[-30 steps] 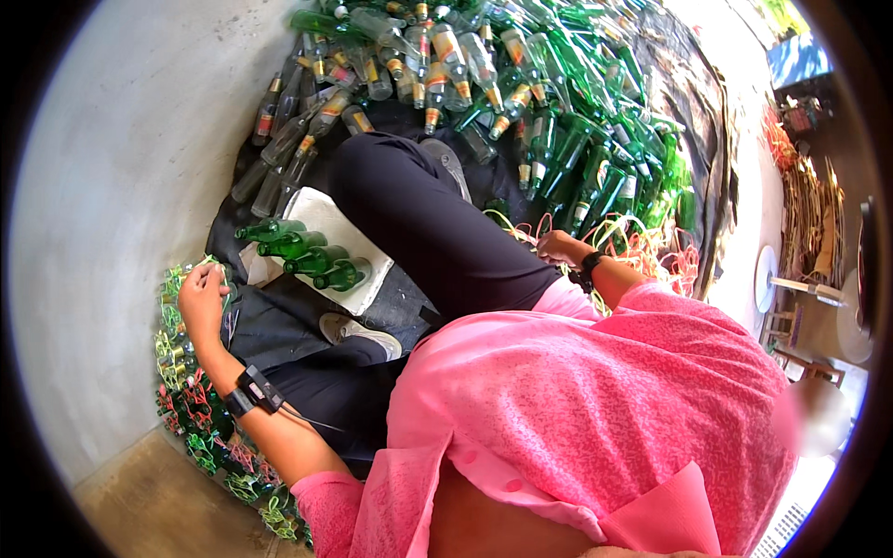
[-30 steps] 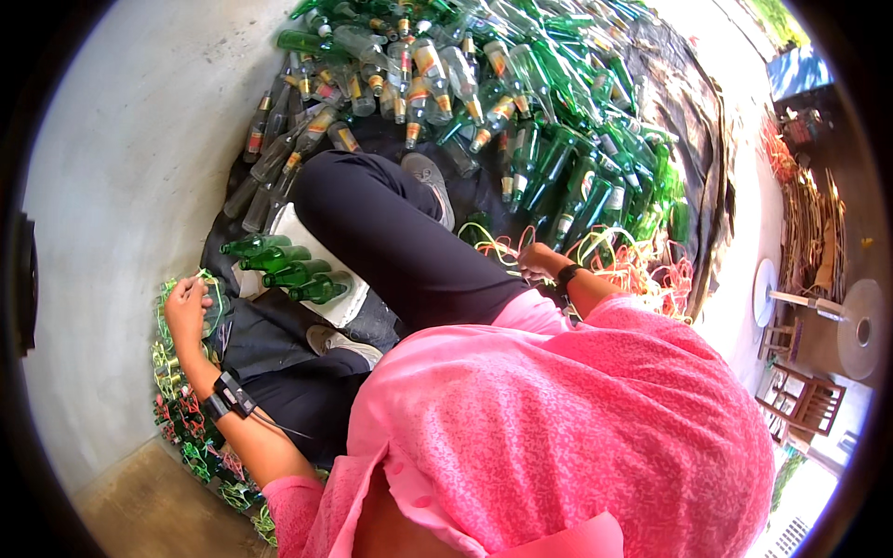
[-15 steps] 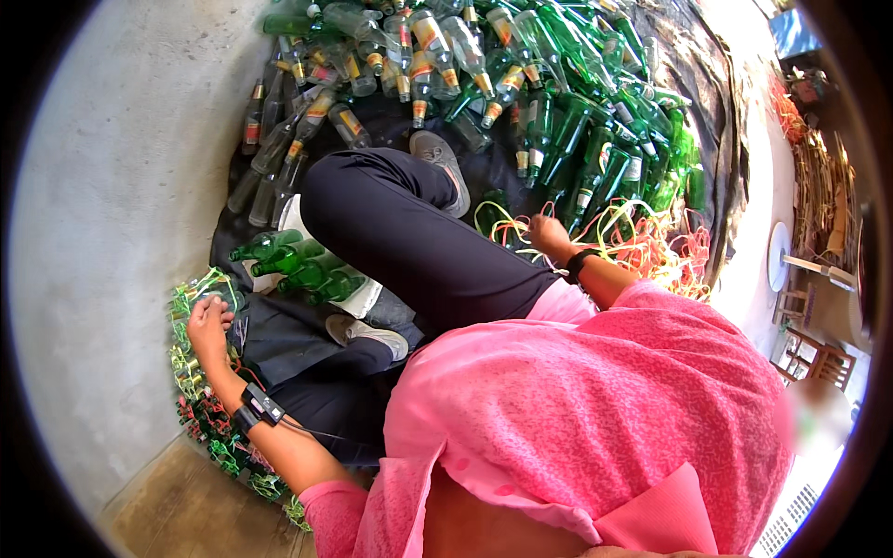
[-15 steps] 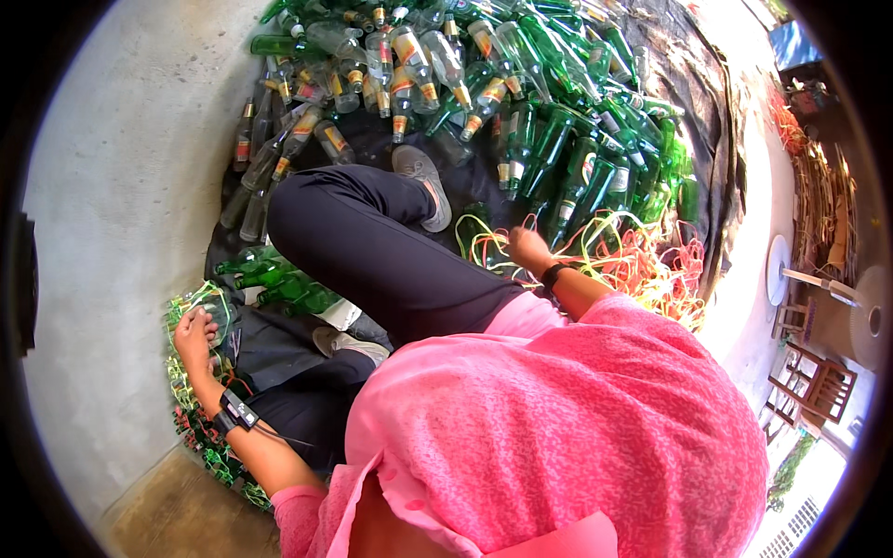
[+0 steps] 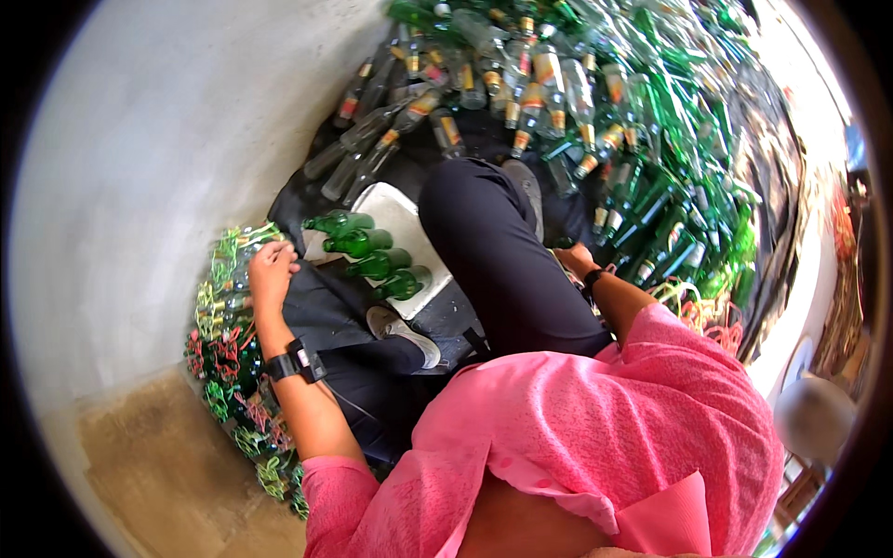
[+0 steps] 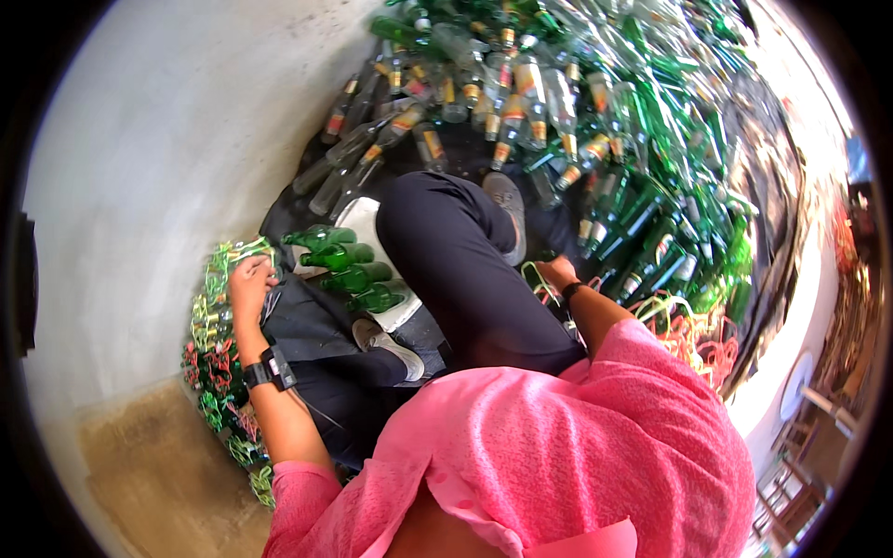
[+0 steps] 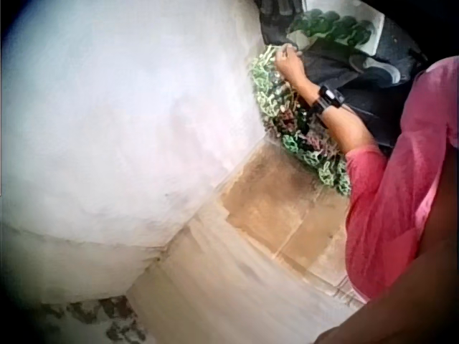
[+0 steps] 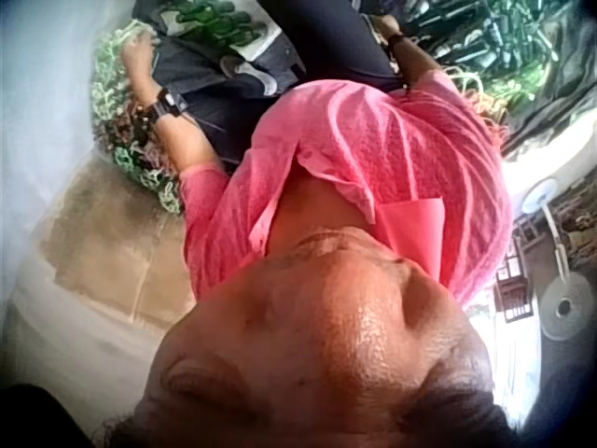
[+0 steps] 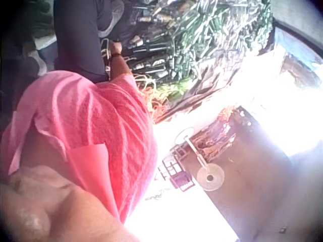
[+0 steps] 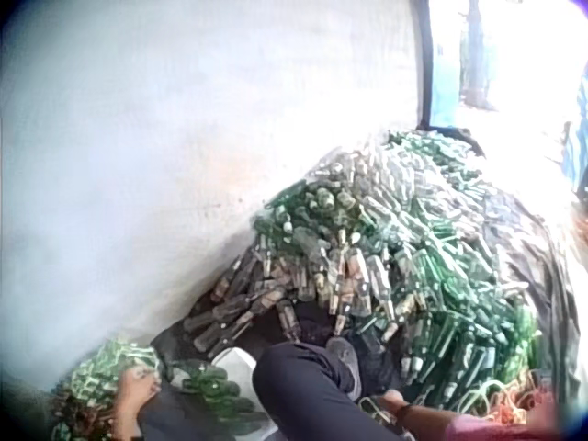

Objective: The person sits cross-legged on the floor and assembles a craft using green glass bottles and string. They thread a red string through the necks of the bottles, securing them together in a cluster. The person then picks up individual bottles from a pile and places them onto a white foam block.

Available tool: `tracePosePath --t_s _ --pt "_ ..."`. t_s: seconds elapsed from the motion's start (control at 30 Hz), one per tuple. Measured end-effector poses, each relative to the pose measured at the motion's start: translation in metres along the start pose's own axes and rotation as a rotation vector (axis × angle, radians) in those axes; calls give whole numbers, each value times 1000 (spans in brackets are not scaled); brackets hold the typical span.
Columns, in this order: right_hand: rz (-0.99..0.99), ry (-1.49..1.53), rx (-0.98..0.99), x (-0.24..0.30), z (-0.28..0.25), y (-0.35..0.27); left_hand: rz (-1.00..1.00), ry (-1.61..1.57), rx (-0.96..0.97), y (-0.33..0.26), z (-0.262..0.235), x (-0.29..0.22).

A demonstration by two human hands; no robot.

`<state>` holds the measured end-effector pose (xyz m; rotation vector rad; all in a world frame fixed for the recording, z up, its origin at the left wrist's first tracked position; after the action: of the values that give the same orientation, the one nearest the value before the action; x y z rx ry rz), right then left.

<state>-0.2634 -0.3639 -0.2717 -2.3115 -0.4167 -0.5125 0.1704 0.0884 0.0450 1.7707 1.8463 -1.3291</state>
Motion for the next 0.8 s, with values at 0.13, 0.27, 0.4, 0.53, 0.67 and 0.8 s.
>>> tracePosePath --t_s 0.13,0.27,0.4,0.53,0.67,0.8 --pt "-14 -25 55 4 17 13 -23 13 -14 2 9 -6" --pt "-82 -111 109 -1 26 30 80 172 -83 -5 13 -19" --pt "-75 -95 -25 -7 21 45 96 151 -146 -12 11 -34" --pt "-192 -95 -121 5 -2 52 130 144 -185 -25 5 -45" --pt "-331 -40 -204 49 -52 34 167 108 -214 -34 1 -54" --pt "-488 11 -300 113 -106 -2 206 68 -238 -39 -6 -56"
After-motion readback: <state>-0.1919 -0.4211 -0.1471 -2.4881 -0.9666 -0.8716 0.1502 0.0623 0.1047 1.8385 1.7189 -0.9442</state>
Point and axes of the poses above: each hand's wrist, its own y-axis towards the middle knuckle, its own z-axis out of the palm, x = y × z, the point moved 2 cm from there along y, towards the middle knuckle, and after that the axes turned 10 degrees about -z, right-handed, at the moved point
